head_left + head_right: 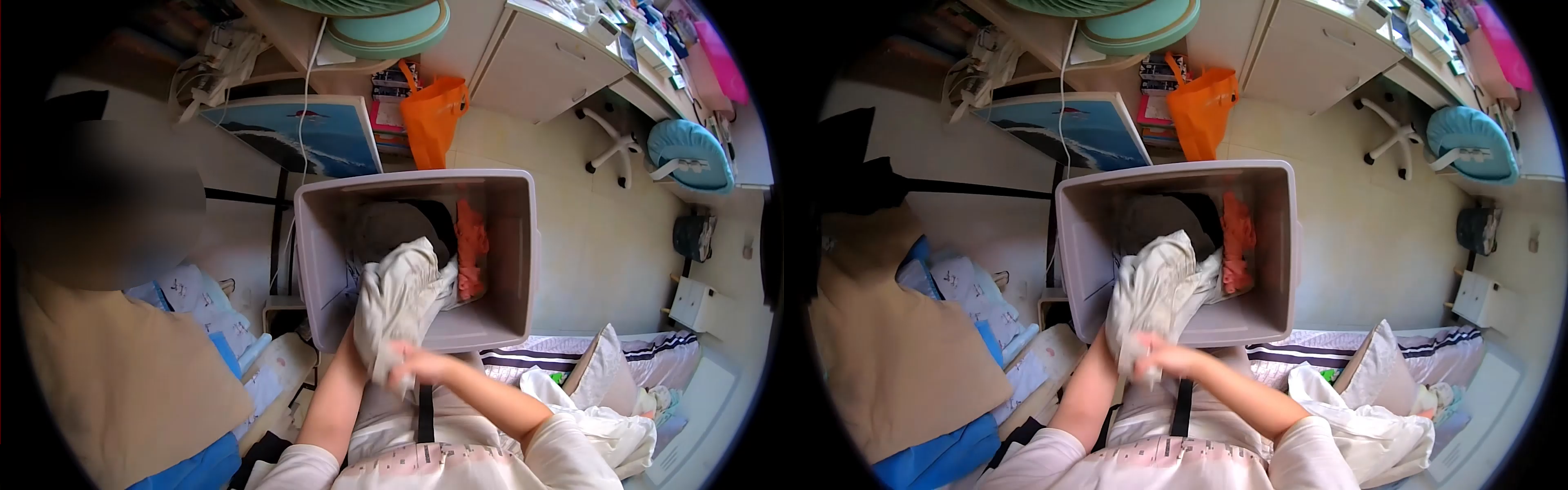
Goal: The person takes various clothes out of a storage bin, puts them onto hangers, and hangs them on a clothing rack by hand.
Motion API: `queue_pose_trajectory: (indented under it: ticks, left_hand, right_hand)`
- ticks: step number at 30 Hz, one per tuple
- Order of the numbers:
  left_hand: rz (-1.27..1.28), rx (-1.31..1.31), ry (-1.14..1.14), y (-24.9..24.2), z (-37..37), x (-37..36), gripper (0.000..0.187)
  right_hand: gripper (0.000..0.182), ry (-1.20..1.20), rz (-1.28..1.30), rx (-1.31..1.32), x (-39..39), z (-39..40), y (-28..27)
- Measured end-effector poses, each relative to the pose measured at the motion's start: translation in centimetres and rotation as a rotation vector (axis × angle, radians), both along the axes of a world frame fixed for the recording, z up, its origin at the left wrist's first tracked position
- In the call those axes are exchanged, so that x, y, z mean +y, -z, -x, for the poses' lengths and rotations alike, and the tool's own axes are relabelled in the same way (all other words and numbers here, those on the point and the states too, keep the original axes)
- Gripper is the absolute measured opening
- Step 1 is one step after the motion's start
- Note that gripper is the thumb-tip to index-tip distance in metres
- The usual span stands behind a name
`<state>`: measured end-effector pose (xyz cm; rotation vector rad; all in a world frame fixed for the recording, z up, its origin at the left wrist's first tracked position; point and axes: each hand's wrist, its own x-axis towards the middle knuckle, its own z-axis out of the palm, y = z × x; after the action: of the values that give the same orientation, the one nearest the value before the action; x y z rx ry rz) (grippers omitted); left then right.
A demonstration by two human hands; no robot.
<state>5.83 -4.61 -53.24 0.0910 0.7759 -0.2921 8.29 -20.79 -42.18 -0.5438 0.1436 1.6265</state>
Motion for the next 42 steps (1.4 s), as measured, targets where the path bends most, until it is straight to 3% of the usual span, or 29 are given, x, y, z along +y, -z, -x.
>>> queue_pose_trajectory:
  ticks: [3,5,7,9,11,13,14,15,17,18,19,21,23,25,27,29,30,31,33,34,35,36,40,41,42]
  left_hand:
    - [0.058,-0.143,-0.060,-7.8,-2.1,-1.9,0.068]
    - [0.034,-0.208,-0.067,-12.9,-3.3,-2.2,0.064]
    - [-0.030,-0.250,-0.077,-17.5,-4.3,-2.3,0.059]
    - [-0.130,-0.273,-0.092,-22.2,-4.8,-2.9,0.055]
    - [-0.286,-0.237,-0.102,-26.7,-4.7,-3.9,0.050]
    - [-0.417,-0.178,-0.093,-30.3,-4.1,-4.9,0.046]
    - [-0.398,-0.193,-0.082,-31.4,-3.8,-5.2,0.043]
    - [-0.054,-0.699,-0.045,-28.1,-2.9,-3.6,0.047]
    - [0.102,-0.405,0.028,-31.3,-2.8,-2.8,0.061]
    - [0.043,-0.349,0.001,-29.3,-2.1,-1.8,0.072]
    - [-0.030,-0.305,-0.027,-29.4,-2.5,-0.7,0.060]
    - [-0.299,-0.154,-0.092,-31.7,-3.4,1.1,0.046]
    - [-0.345,-0.185,-0.147,-30.9,-3.5,3.5,0.042]
    - [-0.387,-0.213,-0.203,-28.6,-3.1,4.9,0.039]
    - [-0.473,-0.133,-0.137,-27.6,-2.3,4.5,0.039]
    - [-0.226,-0.266,-0.095,-28.4,-1.6,2.3,0.060]
    - [-0.022,-0.466,0.046,-30.1,-1.1,1.4,0.078]
    - [0.010,-0.447,0.194,-33.0,-1.0,-0.2,0.091]
    - [0.104,-0.577,0.294,-34.2,-0.3,-3.7,0.079]
    - [0.100,-0.583,0.290,-34.5,-0.5,-4.7,0.079]
    - [-0.190,-0.571,0.300,-34.8,-1.0,-5.5,0.070]
    - [-0.478,-0.550,0.305,-35.2,-1.4,-5.6,0.062]
    - [-0.508,-0.481,0.232,-37.9,-2.5,-1.9,0.046]
    - [-0.527,-0.532,0.187,-37.5,-2.2,-0.8,0.048]
    - [-0.567,-0.484,0.158,-37.9,-1.8,0.6,0.049]
  right_hand:
    - [0.053,-0.339,-0.216,-0.304,-1.4,3.0,-3.0]
    - [0.055,-0.403,-0.240,-0.244,-3.1,1.6,-4.5]
    - [0.053,-0.382,0.029,-0.348,-5.3,-0.3,-5.7]
    - [0.067,-0.044,0.193,-0.278,-7.6,-1.4,-5.2]
    - [0.083,0.538,0.261,-0.346,-6.9,-2.1,-7.8]
    - [0.098,0.571,0.142,-0.335,-6.5,-3.4,-11.3]
    - [0.100,0.524,-0.036,-0.341,-6.1,-3.8,-11.6]
    - [0.102,0.525,-0.192,-0.348,-4.9,-4.8,-15.2]
    - [0.094,0.551,-0.072,-0.613,-4.3,-5.3,-18.5]
    - [0.075,0.426,0.086,-0.812,-5.1,-5.8,-19.5]
    - [0.060,0.432,0.161,-0.931,-5.5,-5.9,-19.6]
    - [0.049,0.602,0.321,-0.756,-6.7,-5.6,-22.0]
    - [0.040,0.729,0.427,-0.828,-9.0,-5.6,-23.5]
    - [0.040,1.009,0.270,-0.592,-9.8,-5.5,-26.8]
    - [0.037,1.112,0.221,-0.634,-9.4,-5.2,-28.9]
    - [0.036,1.204,-0.085,-0.241,-9.6,-4.9,-29.6]
    - [0.035,1.201,-0.233,-0.190,-9.0,-4.7,-30.2]
    - [0.035,1.205,-0.238,-0.198,-8.5,-4.4,-30.3]
    - [0.036,1.061,-0.344,-0.226,-7.4,-3.6,-30.4]
    - [0.040,1.024,-0.225,-0.269,-6.5,-2.8,-30.8]
    - [0.044,0.940,-0.270,-0.313,-6.2,-2.4,-30.6]
    - [0.045,0.949,-0.156,-0.453,-6.3,-1.8,-31.3]
    - [0.041,1.243,0.135,-0.699,-10.2,-2.9,-32.6]
    - [0.037,1.258,0.269,-0.774,-11.5,-3.4,-32.8]
    - [0.037,1.120,0.421,-0.985,-12.9,-3.8,-32.4]
